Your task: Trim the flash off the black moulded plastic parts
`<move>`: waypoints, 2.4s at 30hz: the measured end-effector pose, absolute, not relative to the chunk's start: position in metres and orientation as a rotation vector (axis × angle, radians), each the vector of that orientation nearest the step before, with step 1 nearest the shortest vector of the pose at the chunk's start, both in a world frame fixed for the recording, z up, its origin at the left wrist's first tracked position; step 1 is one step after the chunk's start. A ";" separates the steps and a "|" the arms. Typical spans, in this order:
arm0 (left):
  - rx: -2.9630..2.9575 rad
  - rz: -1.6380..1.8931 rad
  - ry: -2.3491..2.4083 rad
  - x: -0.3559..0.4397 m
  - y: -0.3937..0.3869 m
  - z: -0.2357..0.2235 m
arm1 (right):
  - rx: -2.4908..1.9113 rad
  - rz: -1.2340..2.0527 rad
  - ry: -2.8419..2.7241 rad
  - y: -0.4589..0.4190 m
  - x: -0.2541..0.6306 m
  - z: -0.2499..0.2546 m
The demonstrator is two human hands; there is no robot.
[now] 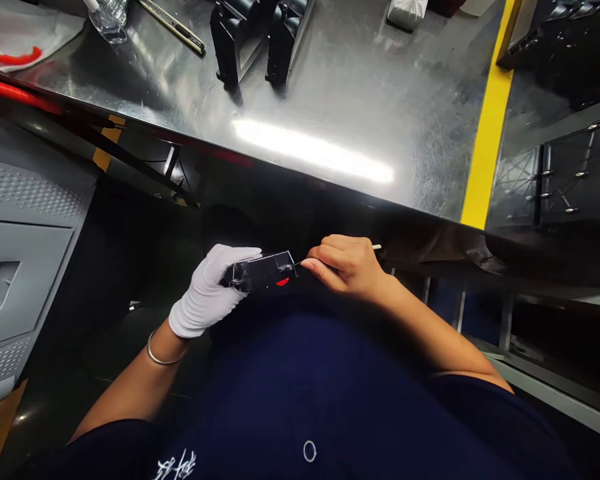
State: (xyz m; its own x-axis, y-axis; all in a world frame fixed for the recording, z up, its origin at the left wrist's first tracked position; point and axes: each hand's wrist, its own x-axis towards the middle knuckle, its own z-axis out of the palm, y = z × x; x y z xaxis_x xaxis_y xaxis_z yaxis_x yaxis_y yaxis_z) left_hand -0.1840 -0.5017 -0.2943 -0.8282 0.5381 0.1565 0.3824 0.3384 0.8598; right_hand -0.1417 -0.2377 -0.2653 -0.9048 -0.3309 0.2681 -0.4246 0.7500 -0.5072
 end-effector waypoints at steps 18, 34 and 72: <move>1.138 1.431 2.325 -0.194 -0.495 -0.277 | 0.616 1.146 -2.730 -0.237 -0.142 -0.263; 0.386 1.513 1.833 -0.204 -0.500 -0.281 | 0.972 1.071 -2.610 -0.242 -0.162 -0.253; 0.390 1.284 1.838 -0.225 -0.492 -0.267 | 0.718 2.003 -2.501 -0.239 -0.154 -0.283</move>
State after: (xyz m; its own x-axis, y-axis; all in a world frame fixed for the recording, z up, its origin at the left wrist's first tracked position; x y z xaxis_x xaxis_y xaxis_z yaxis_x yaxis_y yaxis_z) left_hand -0.2246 -0.4919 -0.2670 -0.5998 0.6577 -0.4558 -0.2016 0.4270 0.8815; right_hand -0.1538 -0.2386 -0.2827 -0.8947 -0.4178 0.1579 -0.2452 0.1641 -0.9555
